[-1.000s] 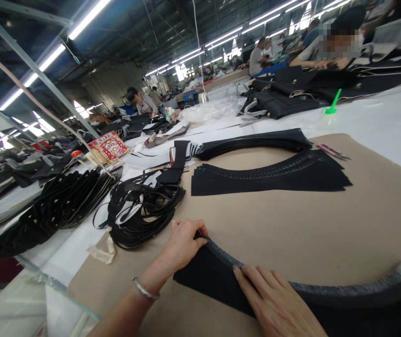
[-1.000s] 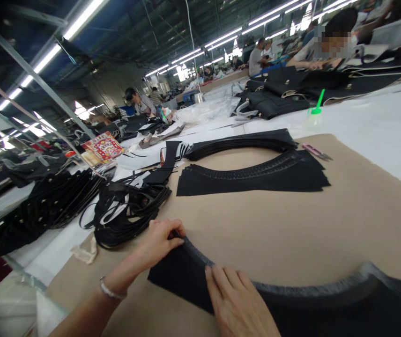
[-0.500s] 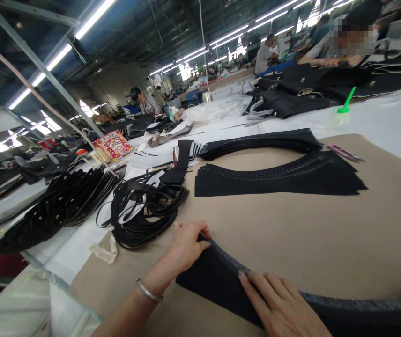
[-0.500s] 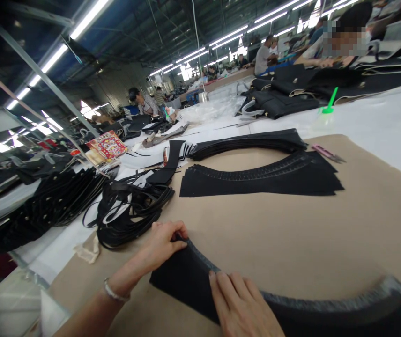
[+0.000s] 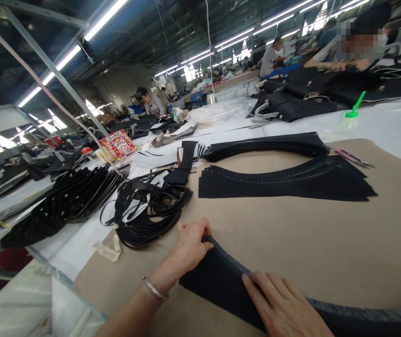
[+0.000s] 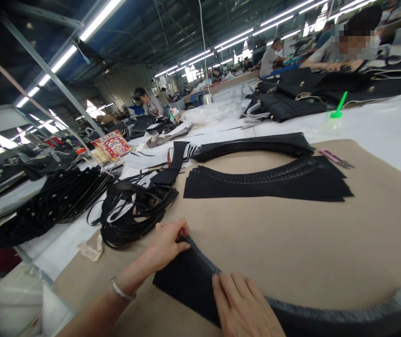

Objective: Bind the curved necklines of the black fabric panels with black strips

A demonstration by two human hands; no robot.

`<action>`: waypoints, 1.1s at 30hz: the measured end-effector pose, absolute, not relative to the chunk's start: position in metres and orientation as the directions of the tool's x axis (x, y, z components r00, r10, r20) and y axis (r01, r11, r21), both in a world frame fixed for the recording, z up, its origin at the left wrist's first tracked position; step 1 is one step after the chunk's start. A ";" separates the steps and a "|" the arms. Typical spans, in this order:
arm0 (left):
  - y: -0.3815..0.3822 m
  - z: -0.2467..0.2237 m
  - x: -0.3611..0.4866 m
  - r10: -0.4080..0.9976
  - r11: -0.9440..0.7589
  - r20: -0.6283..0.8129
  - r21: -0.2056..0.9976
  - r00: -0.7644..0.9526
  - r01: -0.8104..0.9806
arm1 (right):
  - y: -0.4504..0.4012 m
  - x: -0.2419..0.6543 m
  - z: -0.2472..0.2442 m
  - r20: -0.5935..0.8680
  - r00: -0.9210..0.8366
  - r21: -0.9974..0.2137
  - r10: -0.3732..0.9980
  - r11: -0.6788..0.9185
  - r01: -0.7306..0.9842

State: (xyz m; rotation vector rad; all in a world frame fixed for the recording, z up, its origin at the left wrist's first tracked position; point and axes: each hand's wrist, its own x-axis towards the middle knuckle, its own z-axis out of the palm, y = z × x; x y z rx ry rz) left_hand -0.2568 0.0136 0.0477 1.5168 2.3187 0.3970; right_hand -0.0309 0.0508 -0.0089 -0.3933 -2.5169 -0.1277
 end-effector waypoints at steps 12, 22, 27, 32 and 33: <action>-0.002 0.041 -0.250 0.886 0.384 0.080 0.426 -0.457 0.819 | 0.037 -0.083 -0.018 0.519 -0.786 0.021 0.335 0.915 0.404; -0.038 0.017 -0.267 0.944 0.030 0.315 0.229 -0.103 0.973 | 0.037 -0.088 -0.015 0.602 -0.727 -0.007 0.331 0.912 0.409; -0.037 0.017 -0.267 0.960 -0.014 0.280 0.144 -0.027 0.989 | 0.039 -0.085 -0.013 0.519 -0.769 -0.080 0.374 0.917 0.391; -0.024 0.035 -0.274 0.965 0.070 0.222 0.285 -0.137 0.956 | 0.042 -0.089 -0.005 0.359 -0.774 -0.242 0.522 0.853 0.463; -0.019 0.040 -0.276 0.964 0.089 0.210 0.318 -0.162 0.944 | 0.043 -0.092 -0.001 0.321 -0.773 -0.276 0.547 0.835 0.476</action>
